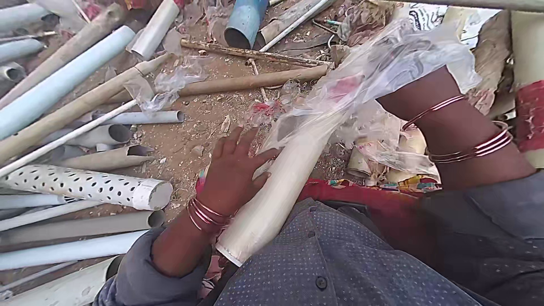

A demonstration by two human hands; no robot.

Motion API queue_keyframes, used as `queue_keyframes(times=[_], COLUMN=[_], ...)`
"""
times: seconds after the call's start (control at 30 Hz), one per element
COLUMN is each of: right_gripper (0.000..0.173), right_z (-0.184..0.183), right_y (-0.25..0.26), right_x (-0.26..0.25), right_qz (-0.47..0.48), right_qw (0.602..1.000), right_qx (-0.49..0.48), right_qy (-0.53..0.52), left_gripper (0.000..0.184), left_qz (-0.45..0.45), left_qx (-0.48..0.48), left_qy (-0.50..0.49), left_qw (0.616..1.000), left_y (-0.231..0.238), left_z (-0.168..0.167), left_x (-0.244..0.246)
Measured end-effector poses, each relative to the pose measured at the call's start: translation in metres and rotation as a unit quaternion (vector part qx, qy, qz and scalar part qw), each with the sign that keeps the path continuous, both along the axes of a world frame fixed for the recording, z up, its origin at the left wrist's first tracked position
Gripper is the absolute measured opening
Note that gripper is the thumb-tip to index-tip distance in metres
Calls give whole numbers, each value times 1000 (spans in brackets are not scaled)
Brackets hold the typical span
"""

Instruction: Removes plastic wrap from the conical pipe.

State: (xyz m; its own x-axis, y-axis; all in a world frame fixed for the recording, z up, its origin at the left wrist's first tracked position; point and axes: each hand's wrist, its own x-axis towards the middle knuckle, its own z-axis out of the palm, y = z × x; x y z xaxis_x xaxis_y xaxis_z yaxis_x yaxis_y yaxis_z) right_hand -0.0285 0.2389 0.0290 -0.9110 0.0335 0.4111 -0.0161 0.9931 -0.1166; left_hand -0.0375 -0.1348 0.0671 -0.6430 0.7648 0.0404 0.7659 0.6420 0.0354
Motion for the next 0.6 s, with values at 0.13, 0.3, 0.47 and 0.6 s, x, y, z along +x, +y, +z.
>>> queue_keyframes(times=[0.13,0.3,0.47,0.6], right_gripper=[40,42,45,46], right_z=[19,1,-14,-12], right_y=[-34,-50,-52,-59], right_x=[8,4,-2,-1], right_qz=[122,149,119,130], right_qw=[932,910,932,916], right_qx=[-147,-147,-131,-116], right_qy=[-307,-358,-316,-360], left_gripper=[43,40,31,34], left_qz=[164,242,84,-76], left_qx=[-10,-46,116,196], left_qy=[28,-10,82,-14], left_qw=[986,969,986,978], left_y=[-31,-56,-20,9], left_z=[0,1,2,-10], left_x=[-31,-39,-1,15])
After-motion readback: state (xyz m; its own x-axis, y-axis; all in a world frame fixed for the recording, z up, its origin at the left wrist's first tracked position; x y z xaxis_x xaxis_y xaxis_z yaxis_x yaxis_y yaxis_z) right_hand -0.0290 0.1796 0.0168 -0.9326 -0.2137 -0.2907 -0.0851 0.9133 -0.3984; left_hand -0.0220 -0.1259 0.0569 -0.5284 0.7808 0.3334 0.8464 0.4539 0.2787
